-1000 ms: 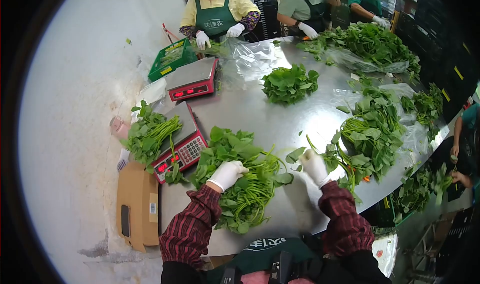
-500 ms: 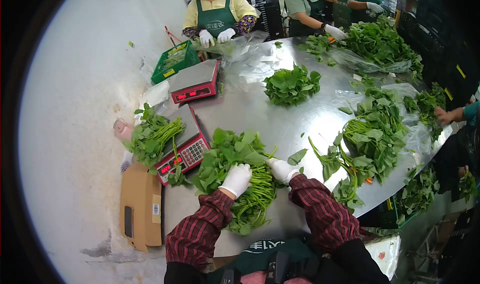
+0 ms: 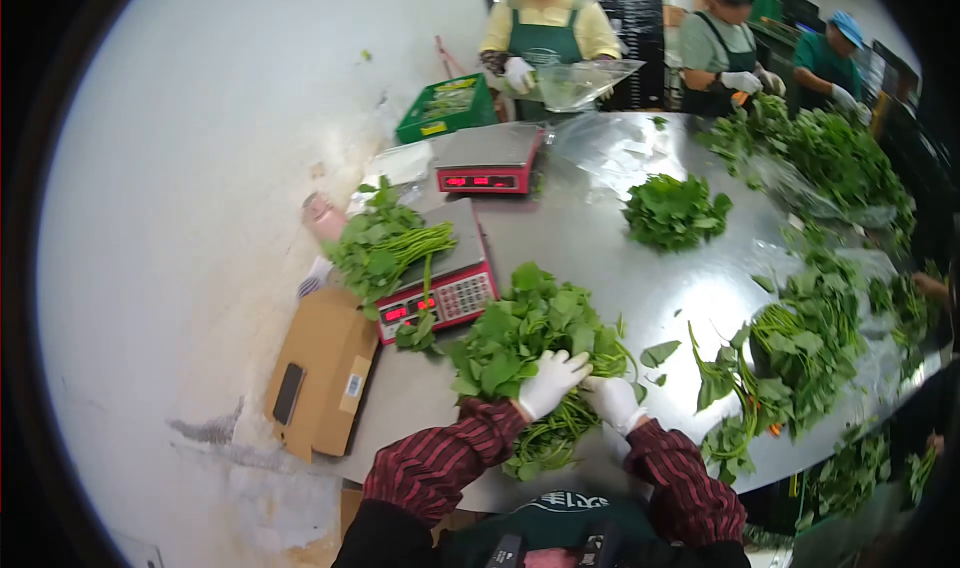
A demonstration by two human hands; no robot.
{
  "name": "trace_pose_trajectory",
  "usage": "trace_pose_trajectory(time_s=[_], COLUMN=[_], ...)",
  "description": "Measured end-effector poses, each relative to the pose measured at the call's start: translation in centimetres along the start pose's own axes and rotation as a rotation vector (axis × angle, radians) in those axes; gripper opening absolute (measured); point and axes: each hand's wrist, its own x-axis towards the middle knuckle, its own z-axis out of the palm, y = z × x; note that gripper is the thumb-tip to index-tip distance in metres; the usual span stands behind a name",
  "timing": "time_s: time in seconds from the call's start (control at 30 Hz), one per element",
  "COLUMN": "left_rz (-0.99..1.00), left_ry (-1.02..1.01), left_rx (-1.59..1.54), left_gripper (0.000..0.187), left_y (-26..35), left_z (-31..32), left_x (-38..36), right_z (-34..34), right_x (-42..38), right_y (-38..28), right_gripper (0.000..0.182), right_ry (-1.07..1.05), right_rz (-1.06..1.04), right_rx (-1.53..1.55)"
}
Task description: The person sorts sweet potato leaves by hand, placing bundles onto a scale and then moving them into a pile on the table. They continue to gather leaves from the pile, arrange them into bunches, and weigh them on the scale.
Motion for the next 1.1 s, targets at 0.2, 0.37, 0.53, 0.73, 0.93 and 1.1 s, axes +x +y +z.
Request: trace_pose_trajectory(time_s=[0.2,0.37,0.53,0.73,0.93,1.1], left_rz=[-0.071,0.028,0.09,-0.171,-0.164,-0.033], left_ry=[-0.52,-0.494,-0.51,-0.205,-0.319,-0.608], left_rx=[0.521,0.509,0.094,-0.325,-0.366,-0.229], left_gripper=[0.021,0.025,0.024,0.044,0.051,0.064], left_y=[2.2,0.9,-1.7,-5.2,-5.0,-3.9], left_z=[-0.8,-0.1,-0.6,-5.1,-4.9,-3.9], left_x=[3.4,4.9,3.7,1.8,1.3,1.4], right_z=[-2.8,-4.4,-5.2,-4.8,-0.8,-0.3], right_x=[-1.2,-2.7,-3.3,-3.5,-1.6,-1.5], right_y=[0.8,0.9,0.1,-0.5,-1.7,-2.4], right_gripper=[0.024,0.02,0.022,0.026,0.029,0.021], right_ry=[0.088,0.151,0.175,0.169,-0.028,-0.026], right_rz=[0.453,0.497,0.545,0.597,0.635,0.71], right_rx=[0.175,0.285,0.365,0.359,0.533,0.96])
